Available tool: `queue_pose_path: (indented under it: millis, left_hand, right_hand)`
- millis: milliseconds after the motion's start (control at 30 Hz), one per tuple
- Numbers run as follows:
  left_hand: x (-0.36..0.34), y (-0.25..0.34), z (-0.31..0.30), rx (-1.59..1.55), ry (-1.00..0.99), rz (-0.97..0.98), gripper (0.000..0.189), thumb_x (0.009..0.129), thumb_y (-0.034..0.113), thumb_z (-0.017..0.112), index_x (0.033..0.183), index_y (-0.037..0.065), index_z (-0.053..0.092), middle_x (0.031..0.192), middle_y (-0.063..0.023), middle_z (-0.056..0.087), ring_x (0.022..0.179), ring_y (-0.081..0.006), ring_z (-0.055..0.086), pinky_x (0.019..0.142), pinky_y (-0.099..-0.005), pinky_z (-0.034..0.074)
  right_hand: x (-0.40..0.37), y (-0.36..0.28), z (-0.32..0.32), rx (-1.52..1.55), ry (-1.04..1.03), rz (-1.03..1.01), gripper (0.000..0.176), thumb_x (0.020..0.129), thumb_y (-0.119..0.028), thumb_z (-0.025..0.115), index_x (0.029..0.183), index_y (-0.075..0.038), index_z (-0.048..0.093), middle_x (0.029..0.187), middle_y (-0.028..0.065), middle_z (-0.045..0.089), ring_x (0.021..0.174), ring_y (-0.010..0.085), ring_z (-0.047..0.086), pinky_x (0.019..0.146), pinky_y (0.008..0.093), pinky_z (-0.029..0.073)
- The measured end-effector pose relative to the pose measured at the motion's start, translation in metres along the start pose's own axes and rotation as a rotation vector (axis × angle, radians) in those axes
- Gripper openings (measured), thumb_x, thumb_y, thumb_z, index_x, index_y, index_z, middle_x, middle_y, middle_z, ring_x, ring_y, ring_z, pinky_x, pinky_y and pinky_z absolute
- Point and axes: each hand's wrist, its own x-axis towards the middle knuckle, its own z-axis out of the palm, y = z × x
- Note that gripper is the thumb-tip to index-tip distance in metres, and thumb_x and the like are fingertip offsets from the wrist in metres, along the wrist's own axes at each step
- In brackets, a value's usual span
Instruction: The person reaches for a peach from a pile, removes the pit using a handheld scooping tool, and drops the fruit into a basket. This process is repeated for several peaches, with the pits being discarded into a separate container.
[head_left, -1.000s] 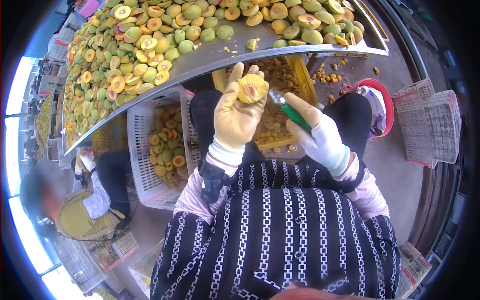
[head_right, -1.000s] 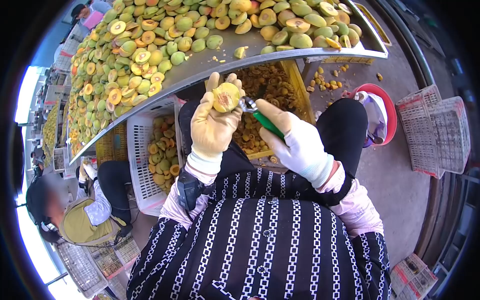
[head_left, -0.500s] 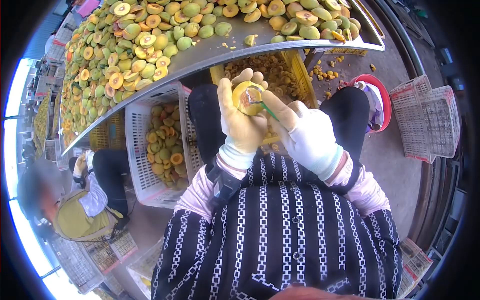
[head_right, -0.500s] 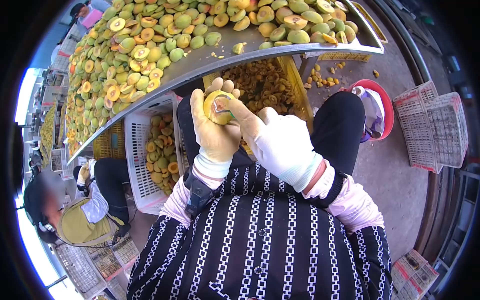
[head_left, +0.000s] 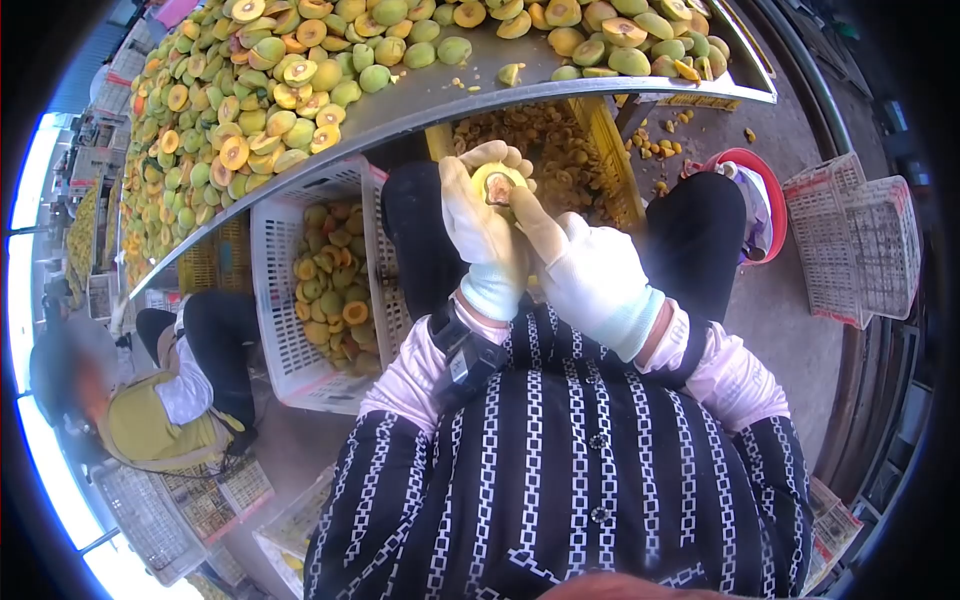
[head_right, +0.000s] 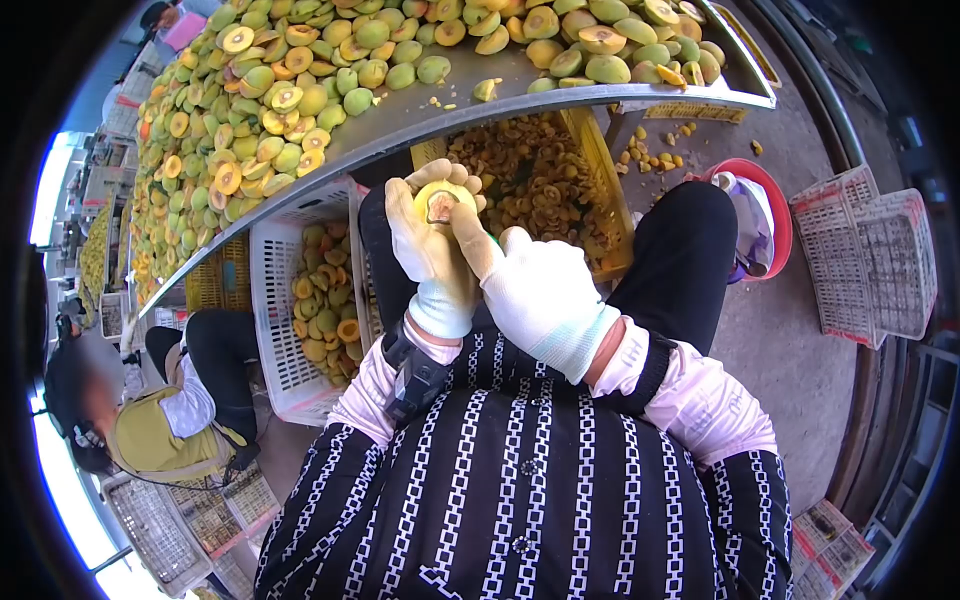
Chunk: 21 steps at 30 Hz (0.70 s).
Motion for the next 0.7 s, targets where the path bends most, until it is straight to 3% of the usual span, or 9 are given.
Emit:
queue_pose_path:
  millis: [133, 167, 267, 300, 400, 433, 500, 533, 700]
  left_hand:
    - [0.008, 0.003, -0.010, -0.030, 0.001, -0.144, 0.047, 0.097, 0.045, 0.039, 0.097, 0.002, 0.058, 0.088, -0.0121, 0.062, 0.079, -0.0238, 0.062, 0.070, -0.0331, 0.052]
    - [0.011, 0.006, -0.013, -0.032, 0.008, -0.142, 0.047, 0.097, 0.045, 0.039, 0.097, 0.002, 0.058, 0.088, -0.0121, 0.062, 0.079, -0.0238, 0.062, 0.070, -0.0331, 0.052]
    - [0.017, 0.018, -0.014, 0.019, -0.044, -0.451, 0.036, 0.095, 0.032, 0.045, 0.092, -0.001, 0.058, 0.085, -0.0135, 0.063, 0.072, -0.0256, 0.063, 0.066, -0.0366, 0.054]
    - [0.018, 0.019, -0.016, 0.014, -0.036, -0.450, 0.036, 0.095, 0.032, 0.045, 0.092, -0.001, 0.058, 0.085, -0.0135, 0.063, 0.072, -0.0256, 0.063, 0.066, -0.0366, 0.054]
    - [0.024, 0.021, -0.021, 0.081, -0.086, -0.579, 0.035, 0.095, 0.031, 0.045, 0.091, -0.002, 0.058, 0.081, -0.0140, 0.064, 0.067, -0.0247, 0.062, 0.063, -0.0360, 0.054]
    - [0.023, 0.021, -0.020, 0.076, -0.076, -0.582, 0.035, 0.095, 0.031, 0.045, 0.091, -0.002, 0.058, 0.081, -0.0140, 0.064, 0.067, -0.0247, 0.062, 0.063, -0.0360, 0.054]
    - [0.022, 0.017, -0.016, 0.352, -0.021, -0.434, 0.045, 0.096, 0.034, 0.040, 0.080, -0.002, 0.061, 0.069, -0.0142, 0.063, 0.058, -0.0227, 0.060, 0.060, -0.0336, 0.054]
    - [0.022, 0.008, -0.017, 0.317, 0.052, -0.313, 0.048, 0.096, 0.036, 0.038, 0.079, -0.003, 0.061, 0.068, -0.0133, 0.063, 0.056, -0.0210, 0.059, 0.057, -0.0322, 0.052]
    - [0.020, 0.003, -0.018, 0.203, 0.118, -0.104, 0.049, 0.096, 0.037, 0.039, 0.080, -0.004, 0.061, 0.071, -0.0144, 0.064, 0.060, -0.0205, 0.061, 0.059, -0.0312, 0.051]
  right_hand:
    - [0.002, -0.003, 0.002, 0.049, -0.049, 0.024, 0.079, 0.070, -0.013, 0.072, 0.140, -0.008, 0.037, 0.076, 0.0120, 0.056, 0.057, 0.0282, 0.059, 0.052, 0.0373, 0.050]
    - [0.002, -0.002, 0.003, 0.051, -0.043, 0.015, 0.078, 0.070, -0.013, 0.071, 0.140, -0.007, 0.036, 0.077, 0.0124, 0.056, 0.057, 0.0283, 0.059, 0.052, 0.0374, 0.050]
    - [-0.001, 0.003, 0.010, 0.033, -0.057, -0.017, 0.074, 0.075, -0.011, 0.064, 0.142, -0.006, 0.032, 0.075, 0.0125, 0.056, 0.054, 0.0269, 0.059, 0.048, 0.0376, 0.048]
    - [-0.003, 0.005, 0.013, 0.008, -0.069, -0.034, 0.071, 0.079, -0.009, 0.058, 0.143, -0.005, 0.028, 0.072, 0.0122, 0.055, 0.051, 0.0253, 0.058, 0.045, 0.0377, 0.047]
    - [-0.006, 0.003, 0.019, -0.007, -0.066, -0.034, 0.071, 0.079, -0.010, 0.058, 0.143, -0.005, 0.028, 0.072, 0.0125, 0.055, 0.051, 0.0257, 0.058, 0.045, 0.0377, 0.047]
    - [-0.006, 0.004, 0.023, -0.005, -0.077, -0.037, 0.071, 0.079, -0.010, 0.058, 0.143, -0.005, 0.028, 0.072, 0.0125, 0.055, 0.051, 0.0257, 0.058, 0.045, 0.0377, 0.047]
    - [-0.003, 0.005, 0.028, 0.032, -0.057, -0.033, 0.070, 0.079, -0.010, 0.059, 0.143, -0.005, 0.029, 0.072, 0.0126, 0.055, 0.052, 0.0265, 0.058, 0.045, 0.0381, 0.047]
    - [0.002, 0.000, 0.022, 0.085, -0.192, 0.082, 0.070, 0.077, -0.013, 0.065, 0.140, -0.007, 0.036, 0.078, 0.0161, 0.059, 0.063, 0.0327, 0.061, 0.056, 0.0413, 0.051]
    - [0.007, 0.002, 0.026, 0.370, -0.099, 0.080, 0.060, 0.080, -0.009, 0.061, 0.136, -0.007, 0.040, 0.082, 0.0187, 0.061, 0.069, 0.0330, 0.064, 0.060, 0.0412, 0.051]
